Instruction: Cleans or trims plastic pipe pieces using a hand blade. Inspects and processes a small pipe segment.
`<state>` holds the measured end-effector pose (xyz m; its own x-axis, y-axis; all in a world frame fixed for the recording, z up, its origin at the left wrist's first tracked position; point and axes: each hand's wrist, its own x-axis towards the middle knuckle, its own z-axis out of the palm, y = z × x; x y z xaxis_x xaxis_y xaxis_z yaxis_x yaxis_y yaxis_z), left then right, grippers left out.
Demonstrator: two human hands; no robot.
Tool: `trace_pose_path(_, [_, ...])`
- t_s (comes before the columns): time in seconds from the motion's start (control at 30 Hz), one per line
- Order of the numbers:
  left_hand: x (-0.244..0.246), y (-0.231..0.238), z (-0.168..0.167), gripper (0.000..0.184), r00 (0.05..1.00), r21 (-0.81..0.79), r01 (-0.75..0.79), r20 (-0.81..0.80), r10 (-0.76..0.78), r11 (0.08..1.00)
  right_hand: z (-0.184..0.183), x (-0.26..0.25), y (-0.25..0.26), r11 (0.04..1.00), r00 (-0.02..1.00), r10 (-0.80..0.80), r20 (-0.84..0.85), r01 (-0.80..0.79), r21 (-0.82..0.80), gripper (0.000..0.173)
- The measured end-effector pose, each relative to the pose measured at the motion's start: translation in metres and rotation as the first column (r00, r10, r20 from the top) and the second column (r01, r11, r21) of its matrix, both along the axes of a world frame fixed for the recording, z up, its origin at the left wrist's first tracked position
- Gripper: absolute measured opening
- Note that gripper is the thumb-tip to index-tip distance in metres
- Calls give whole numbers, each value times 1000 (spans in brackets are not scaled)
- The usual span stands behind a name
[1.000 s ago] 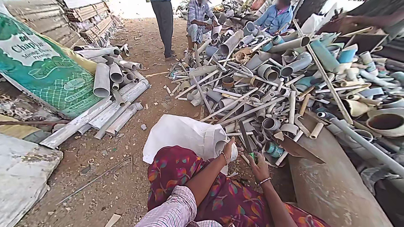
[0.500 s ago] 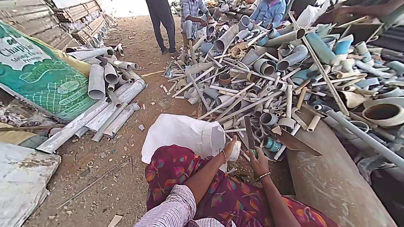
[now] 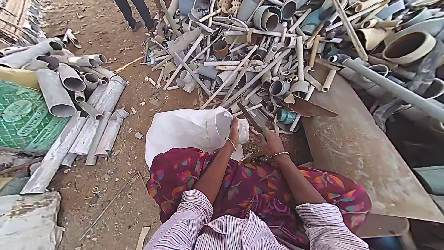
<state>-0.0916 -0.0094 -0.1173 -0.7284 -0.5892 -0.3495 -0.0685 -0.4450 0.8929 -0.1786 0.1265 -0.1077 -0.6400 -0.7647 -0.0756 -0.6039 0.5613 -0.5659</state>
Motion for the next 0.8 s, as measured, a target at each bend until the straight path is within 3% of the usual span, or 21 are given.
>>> trace_pose_path(0.23, [-4,0,-7,79,996,-31,-30,-81,27,999,2,8,-7,1000,998,-10,68,10,1,36])
trace_pose_path(0.37, [-5,-3,-13,82,989,10,-29,-143,30,1000,4,31,-13,1000,994,2,108,-3,16,44])
trace_pose_path(0.53, [-3,-2,-7,83,987,54,-56,-147,64,997,3,37,-22,983,996,-37,80,22,180,55])
trace_pose_path(0.8, [-4,0,-14,85,989,6,-34,-143,35,999,0,48,-23,979,998,7,54,-18,201,57])
